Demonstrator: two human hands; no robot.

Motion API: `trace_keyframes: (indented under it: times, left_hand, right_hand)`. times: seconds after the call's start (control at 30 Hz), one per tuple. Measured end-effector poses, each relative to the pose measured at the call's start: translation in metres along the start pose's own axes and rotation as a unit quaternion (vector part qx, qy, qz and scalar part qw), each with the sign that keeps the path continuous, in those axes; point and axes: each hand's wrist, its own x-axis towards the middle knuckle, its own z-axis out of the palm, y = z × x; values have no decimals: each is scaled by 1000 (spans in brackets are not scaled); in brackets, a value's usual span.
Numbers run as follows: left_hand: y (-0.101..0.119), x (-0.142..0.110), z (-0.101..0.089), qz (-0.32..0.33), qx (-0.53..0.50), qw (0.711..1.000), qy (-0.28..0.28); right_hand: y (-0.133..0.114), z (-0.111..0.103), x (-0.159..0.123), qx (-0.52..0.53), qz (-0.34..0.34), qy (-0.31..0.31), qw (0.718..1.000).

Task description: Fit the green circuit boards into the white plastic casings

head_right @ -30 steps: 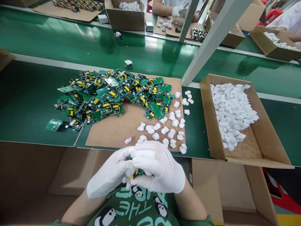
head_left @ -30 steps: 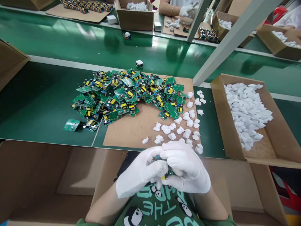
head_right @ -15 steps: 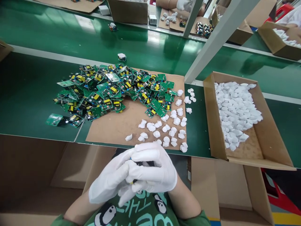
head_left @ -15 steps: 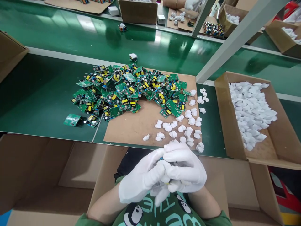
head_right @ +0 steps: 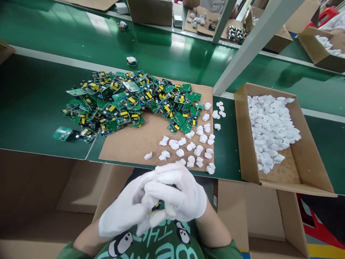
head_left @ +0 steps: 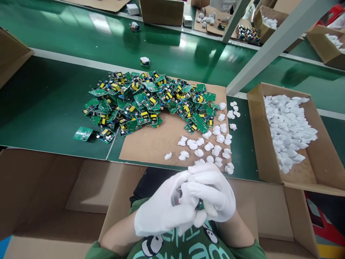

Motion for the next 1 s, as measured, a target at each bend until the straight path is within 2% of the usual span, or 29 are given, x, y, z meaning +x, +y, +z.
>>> trace_keyframes:
  times: [0.1, 0.2, 0.3, 0.4, 0.47, 0.57, 0.63, 0.77, 0.9, 1.0]
  left_hand:
    - [7, 3, 1, 0, 21, 998, -57]
    - [10, 4, 1, -6, 51, 996, -71]
    - [8, 2, 1, -6, 31, 996, -87]
    - [7, 1, 0, -11, 55, 994, -98]
    - [8, 2, 1, -18, 110, 990, -83]
    - [12, 4, 2, -10, 167, 985, -35]
    - [14, 4, 2, -8, 151, 987, -55]
    - [12, 3, 2, -30, 54, 989, -137]
    - [4, 4, -1, -48, 32, 989, -139]
    - [-7, 4, -4, -39, -34, 988, -143]
  right_hand:
    - [2, -2, 0, -11, -28, 1, 1000]
    - [3, -1, -2, -18, -31, 11, 999]
    - [-1, -1, -5, -42, -36, 12, 998]
    - [-4, -3, -3, -26, -22, 21, 999]
    - [-4, -6, 1, -20, -13, 2, 1000]
    - [-2, -13, 8, -34, -38, -73, 996]
    - [-1, -16, 8, -31, -50, -82, 995]
    - [-3, -21, -1, -17, -32, -30, 999]
    - [-6, -20, -7, -54, -46, -3, 997]
    - [-6, -16, -11, -43, 0, 35, 998]
